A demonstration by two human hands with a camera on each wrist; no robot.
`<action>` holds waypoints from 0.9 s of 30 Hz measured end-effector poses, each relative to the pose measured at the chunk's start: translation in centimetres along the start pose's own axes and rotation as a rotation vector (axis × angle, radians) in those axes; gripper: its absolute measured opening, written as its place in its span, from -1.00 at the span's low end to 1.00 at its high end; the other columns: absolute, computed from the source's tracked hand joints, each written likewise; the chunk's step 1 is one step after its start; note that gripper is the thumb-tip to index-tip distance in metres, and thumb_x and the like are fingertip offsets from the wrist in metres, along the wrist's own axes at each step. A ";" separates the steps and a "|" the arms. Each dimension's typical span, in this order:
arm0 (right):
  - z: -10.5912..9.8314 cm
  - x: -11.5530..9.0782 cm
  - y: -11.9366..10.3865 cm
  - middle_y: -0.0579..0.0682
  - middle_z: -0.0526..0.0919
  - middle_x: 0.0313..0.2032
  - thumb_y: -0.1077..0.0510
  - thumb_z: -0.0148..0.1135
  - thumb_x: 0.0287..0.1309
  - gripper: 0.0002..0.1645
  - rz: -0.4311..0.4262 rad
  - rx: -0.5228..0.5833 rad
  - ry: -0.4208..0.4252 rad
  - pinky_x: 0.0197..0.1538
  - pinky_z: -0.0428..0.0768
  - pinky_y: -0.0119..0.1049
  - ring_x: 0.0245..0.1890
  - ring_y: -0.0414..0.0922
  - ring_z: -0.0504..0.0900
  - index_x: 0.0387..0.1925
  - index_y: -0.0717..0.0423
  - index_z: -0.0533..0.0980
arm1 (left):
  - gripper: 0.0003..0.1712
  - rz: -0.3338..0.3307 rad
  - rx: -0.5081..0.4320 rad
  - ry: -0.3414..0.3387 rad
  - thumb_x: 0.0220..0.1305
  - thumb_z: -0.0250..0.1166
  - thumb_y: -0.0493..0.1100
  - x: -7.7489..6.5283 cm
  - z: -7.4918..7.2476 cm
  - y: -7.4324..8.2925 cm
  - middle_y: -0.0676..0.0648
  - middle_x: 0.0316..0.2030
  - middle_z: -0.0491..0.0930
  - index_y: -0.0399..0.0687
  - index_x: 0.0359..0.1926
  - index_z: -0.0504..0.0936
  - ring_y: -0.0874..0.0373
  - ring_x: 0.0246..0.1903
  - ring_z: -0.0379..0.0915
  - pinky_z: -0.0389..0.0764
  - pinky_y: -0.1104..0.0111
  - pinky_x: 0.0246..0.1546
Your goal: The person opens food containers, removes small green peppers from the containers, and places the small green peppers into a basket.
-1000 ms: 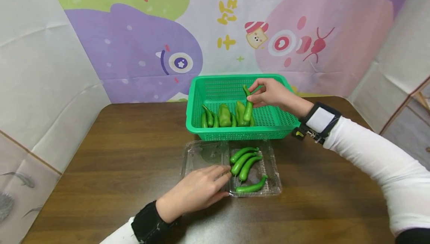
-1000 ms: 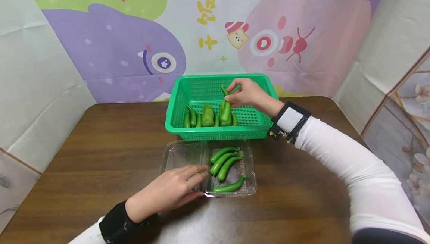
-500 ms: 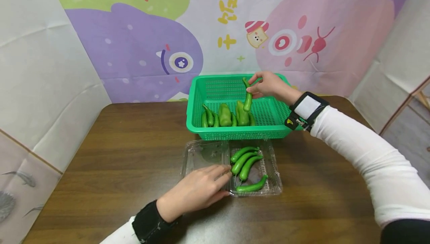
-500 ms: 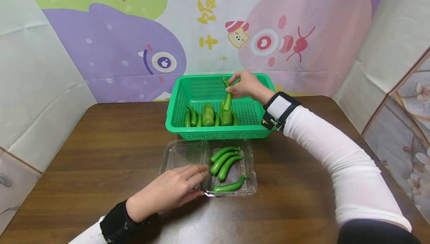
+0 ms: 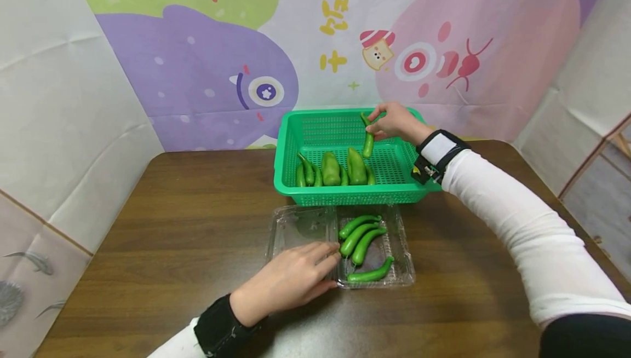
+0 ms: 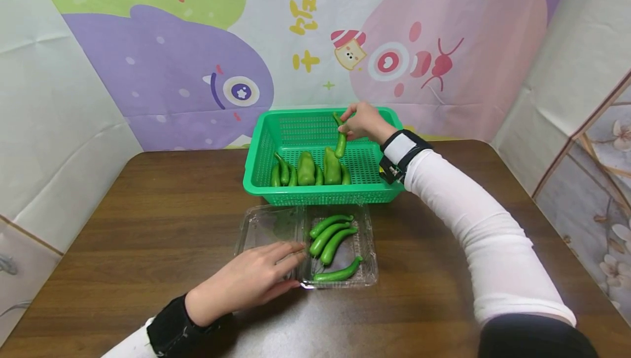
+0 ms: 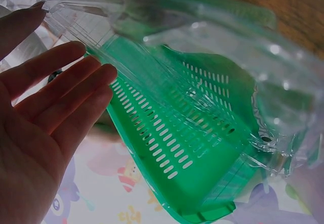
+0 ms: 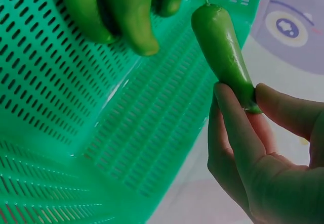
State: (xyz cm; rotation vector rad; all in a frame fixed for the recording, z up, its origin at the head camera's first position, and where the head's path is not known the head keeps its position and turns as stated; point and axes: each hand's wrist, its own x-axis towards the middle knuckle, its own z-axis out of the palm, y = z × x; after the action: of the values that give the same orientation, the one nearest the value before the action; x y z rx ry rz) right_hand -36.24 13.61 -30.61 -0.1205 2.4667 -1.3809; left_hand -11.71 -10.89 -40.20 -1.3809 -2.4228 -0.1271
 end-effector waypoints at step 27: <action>0.2 2.8 3.2 0.29 0.29 0.24 0.36 0.06 0.26 -0.56 0.158 -0.143 -0.118 0.16 0.56 -0.09 0.18 0.23 0.44 0.15 0.45 0.33 | -0.56 0.002 0.019 0.014 0.21 0.28 0.08 -0.1 0.1 0.1 -0.08 0.05 0.55 -0.09 0.00 0.57 0.11 0.00 0.54 0.62 0.35 -0.02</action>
State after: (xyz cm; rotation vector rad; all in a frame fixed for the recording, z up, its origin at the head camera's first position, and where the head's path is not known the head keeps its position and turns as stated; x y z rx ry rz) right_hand -38.54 14.52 -34.02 -0.0359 2.4179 -1.1014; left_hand -11.68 -10.88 -40.36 -1.3694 -2.4053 -0.1120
